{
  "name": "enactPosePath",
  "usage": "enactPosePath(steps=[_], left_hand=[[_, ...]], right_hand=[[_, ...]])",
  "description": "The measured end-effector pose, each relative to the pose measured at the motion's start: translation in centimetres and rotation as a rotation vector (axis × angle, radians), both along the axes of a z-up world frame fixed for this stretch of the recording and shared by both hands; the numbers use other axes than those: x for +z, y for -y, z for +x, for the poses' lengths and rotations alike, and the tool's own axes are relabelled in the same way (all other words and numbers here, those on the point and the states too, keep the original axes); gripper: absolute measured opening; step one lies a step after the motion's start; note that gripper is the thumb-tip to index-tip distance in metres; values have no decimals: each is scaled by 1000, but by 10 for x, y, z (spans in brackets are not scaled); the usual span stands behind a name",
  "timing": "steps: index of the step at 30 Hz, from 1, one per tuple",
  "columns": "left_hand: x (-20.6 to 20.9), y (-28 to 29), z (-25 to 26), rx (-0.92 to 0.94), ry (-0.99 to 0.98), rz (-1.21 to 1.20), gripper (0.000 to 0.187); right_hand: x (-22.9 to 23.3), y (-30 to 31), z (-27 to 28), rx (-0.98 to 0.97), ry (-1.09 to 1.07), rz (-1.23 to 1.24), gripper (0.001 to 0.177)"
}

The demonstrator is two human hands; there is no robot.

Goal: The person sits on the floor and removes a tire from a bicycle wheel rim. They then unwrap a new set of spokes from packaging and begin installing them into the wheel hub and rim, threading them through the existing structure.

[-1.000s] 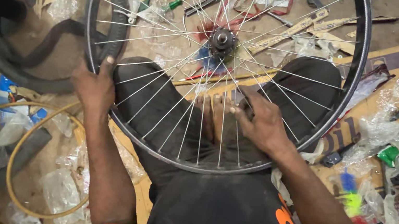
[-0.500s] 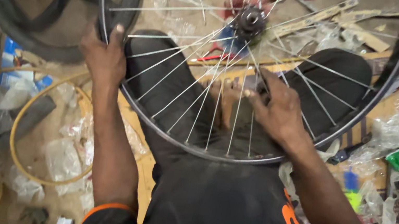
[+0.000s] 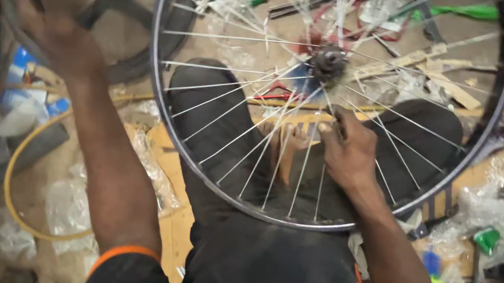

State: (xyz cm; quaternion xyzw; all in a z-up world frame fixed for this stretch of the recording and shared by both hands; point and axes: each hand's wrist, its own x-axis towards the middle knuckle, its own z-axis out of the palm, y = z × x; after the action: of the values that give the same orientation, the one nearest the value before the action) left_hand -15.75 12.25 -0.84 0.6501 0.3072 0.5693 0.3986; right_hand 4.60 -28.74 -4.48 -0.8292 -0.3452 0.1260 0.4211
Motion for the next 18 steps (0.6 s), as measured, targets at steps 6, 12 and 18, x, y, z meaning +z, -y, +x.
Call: enactPosePath(steps=[6, 12, 18], left_hand=[[12, 131, 49, 30, -389, 226, 19], [-18, 222, 111, -206, -813, 299, 36], [-3, 209, 116, -328, -774, 21, 47]], right_hand=[[20, -7, -5, -21, 51, -39, 36], [36, 30, -3, -156, 312, 181, 26], [17, 139, 55, -728, -74, 942, 18]])
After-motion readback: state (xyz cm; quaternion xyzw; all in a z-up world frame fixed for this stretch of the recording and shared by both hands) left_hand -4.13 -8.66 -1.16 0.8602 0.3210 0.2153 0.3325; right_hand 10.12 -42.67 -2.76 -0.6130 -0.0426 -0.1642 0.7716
